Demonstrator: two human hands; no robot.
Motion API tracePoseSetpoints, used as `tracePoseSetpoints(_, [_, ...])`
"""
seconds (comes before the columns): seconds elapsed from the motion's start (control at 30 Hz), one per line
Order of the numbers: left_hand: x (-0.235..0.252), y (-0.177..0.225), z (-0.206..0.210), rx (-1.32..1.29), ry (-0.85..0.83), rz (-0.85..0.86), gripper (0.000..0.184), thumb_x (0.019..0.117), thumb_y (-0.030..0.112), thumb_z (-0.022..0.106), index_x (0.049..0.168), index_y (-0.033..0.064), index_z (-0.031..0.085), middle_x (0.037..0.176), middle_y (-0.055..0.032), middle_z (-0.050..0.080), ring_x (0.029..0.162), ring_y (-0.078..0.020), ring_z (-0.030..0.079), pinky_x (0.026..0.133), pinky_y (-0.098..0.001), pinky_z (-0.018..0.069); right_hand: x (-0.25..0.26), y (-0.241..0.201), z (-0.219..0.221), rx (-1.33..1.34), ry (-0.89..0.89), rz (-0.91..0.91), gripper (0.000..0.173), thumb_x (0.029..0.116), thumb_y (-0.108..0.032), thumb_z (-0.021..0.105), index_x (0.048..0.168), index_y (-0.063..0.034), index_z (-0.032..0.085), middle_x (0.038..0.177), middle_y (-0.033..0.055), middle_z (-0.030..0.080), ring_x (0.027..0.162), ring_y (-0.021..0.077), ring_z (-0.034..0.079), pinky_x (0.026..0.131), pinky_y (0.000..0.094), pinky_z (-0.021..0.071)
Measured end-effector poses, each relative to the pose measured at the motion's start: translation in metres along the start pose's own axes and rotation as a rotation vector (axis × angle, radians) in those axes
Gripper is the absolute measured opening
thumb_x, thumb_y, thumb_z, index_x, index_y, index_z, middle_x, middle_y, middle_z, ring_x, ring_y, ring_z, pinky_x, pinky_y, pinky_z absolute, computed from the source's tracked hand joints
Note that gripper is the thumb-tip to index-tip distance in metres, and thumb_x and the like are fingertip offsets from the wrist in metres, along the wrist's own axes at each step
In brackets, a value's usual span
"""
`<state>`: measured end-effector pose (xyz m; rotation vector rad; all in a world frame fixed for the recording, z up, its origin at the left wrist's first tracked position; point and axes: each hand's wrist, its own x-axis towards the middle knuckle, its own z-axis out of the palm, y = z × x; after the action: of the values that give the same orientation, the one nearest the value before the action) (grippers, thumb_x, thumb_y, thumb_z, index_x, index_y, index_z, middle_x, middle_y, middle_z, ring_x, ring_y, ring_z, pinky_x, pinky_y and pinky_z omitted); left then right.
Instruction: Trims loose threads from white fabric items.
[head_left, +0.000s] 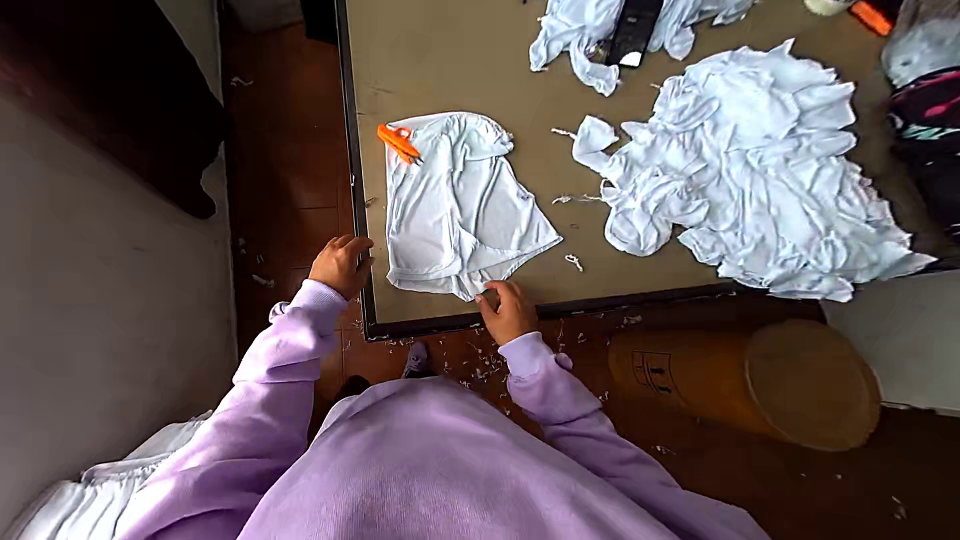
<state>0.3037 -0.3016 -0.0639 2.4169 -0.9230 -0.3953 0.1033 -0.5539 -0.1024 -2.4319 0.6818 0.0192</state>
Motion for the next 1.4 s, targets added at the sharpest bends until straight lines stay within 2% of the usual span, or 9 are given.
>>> tracePoseSetpoints(0.17, [0.070, 0.024, -0.001, 0.033, -0.052, 0.083, 0.032, 0.0990, 0.011, 0.064, 0.127, -0.0045, 0.067, 0.128, -0.0267, 0.066, 0.127, -0.0446, 0.059, 0.110, -0.0573, 0.0437, 0.027, -0.023, -0.002, -0.094, -0.044, 0.185, 0.089, 0.0794, -0.043, 0.087, 0.144, 0.0054, 0.050, 0.139, 0.0368, 0.051, 0.130, 0.0564, 0.047, 0.101, 0.0683, 0.0427])
tracePoseSetpoints(0.37, [0.153, 0.021, -0.007, 0.114, -0.094, 0.132, 0.032, 0.1006, 0.004, 0.056, 0.130, -0.0043, 0.065, 0.135, -0.0272, 0.062, 0.130, -0.0467, 0.055, 0.111, -0.0579, 0.0418, 0.024, -0.020, 0.019, 0.363, 0.084, 0.314, 0.049, 0.0915, -0.005, 0.074, 0.134, 0.0098, 0.054, 0.102, 0.0267, 0.070, 0.095, 0.0432, 0.068, 0.089, 0.0601, 0.0525])
tracePoseSetpoints(0.5, [0.212, 0.005, -0.001, 0.220, -0.129, 0.156, 0.055, 0.0883, -0.011, 0.057, 0.141, 0.0057, 0.060, 0.156, -0.0209, 0.046, 0.146, -0.0476, 0.037, 0.109, -0.0698, 0.0382, 0.025, -0.031, 0.028, 0.805, 0.355, 0.423, 0.038, 0.0912, 0.001, 0.068, 0.124, 0.0112, 0.053, 0.104, 0.0206, 0.063, 0.092, 0.0233, 0.063, 0.084, 0.0388, 0.0542])
tracePoseSetpoints(0.57, [0.231, -0.004, 0.003, 0.282, -0.207, 0.152, 0.075, 0.0823, -0.014, 0.063, 0.151, 0.0133, 0.052, 0.167, -0.0176, 0.030, 0.154, -0.0476, 0.023, 0.110, -0.0769, 0.0293, 0.029, -0.042, 0.027, 1.119, 0.500, 0.528, 0.033, 0.0887, 0.007, 0.064, 0.118, 0.0031, 0.050, 0.098, 0.0073, 0.054, 0.084, 0.0106, 0.057, 0.077, 0.0290, 0.0533])
tracePoseSetpoints(0.67, [0.247, -0.020, 0.011, 0.295, -0.255, 0.201, 0.059, 0.0943, -0.006, 0.058, 0.150, 0.0146, 0.054, 0.167, -0.0185, 0.029, 0.154, -0.0466, 0.022, 0.111, -0.0787, 0.0245, 0.029, -0.049, 0.021, 1.453, 0.577, 0.585, 0.033, 0.0928, 0.010, 0.056, 0.117, -0.0106, 0.047, 0.092, -0.0020, 0.056, 0.075, 0.0071, 0.062, 0.069, 0.0277, 0.0584])
tracePoseSetpoints(0.8, [0.255, -0.030, 0.010, 0.328, -0.241, 0.241, 0.042, 0.1047, 0.009, 0.052, 0.146, 0.0131, 0.057, 0.163, -0.0162, 0.038, 0.148, -0.0469, 0.035, 0.105, -0.0787, 0.0289, -0.002, -0.047, -0.006, 1.366, 0.231, 0.583, 0.040, 0.0964, 0.007, 0.054, 0.134, -0.0057, 0.050, 0.106, 0.0050, 0.064, 0.083, 0.0122, 0.067, 0.073, 0.0305, 0.0594])
tracePoseSetpoints(1.03, [0.241, -0.019, -0.011, 0.340, -0.179, 0.178, 0.042, 0.1051, 0.020, 0.056, 0.143, 0.0016, 0.055, 0.154, -0.0261, 0.047, 0.136, -0.0563, 0.044, 0.102, -0.0819, 0.0260, -0.063, 0.001, -0.007, 0.925, -0.155, 0.482, 0.016, 0.0972, 0.009, 0.054, 0.105, 0.0084, 0.068, 0.096, 0.0073, 0.072, 0.087, 0.0066, 0.067, 0.085, 0.0263, 0.0549])
tracePoseSetpoints(1.2, [0.171, 0.006, -0.026, 0.066, -0.063, 0.085, 0.049, 0.1066, 0.021, 0.051, 0.145, -0.0095, 0.043, 0.137, -0.0394, 0.052, 0.125, -0.0552, 0.054, 0.104, -0.0687, 0.0415, -0.074, 0.019, 0.032, 0.887, 0.066, 0.560, 0.013, 0.0939, 0.006, 0.062, 0.106, 0.0104, 0.062, 0.103, 0.0140, 0.065, 0.091, 0.0110, 0.061, 0.083, 0.0290, 0.0525])
tracePoseSetpoints(1.4, [0.084, 0.007, 0.006, -0.073, -0.052, 0.161, 0.048, 0.1034, 0.023, 0.055, 0.137, -0.0103, 0.051, 0.123, -0.0344, 0.061, 0.110, -0.0459, 0.063, 0.096, -0.0595, 0.0502, -0.076, 0.022, 0.068, 0.839, 0.022, 0.256, 0.009, 0.0854, 0.010, 0.065, 0.088, 0.0065, 0.073, 0.114, 0.0249, 0.067, 0.114, 0.0302, 0.061, 0.099, 0.0441, 0.0498])
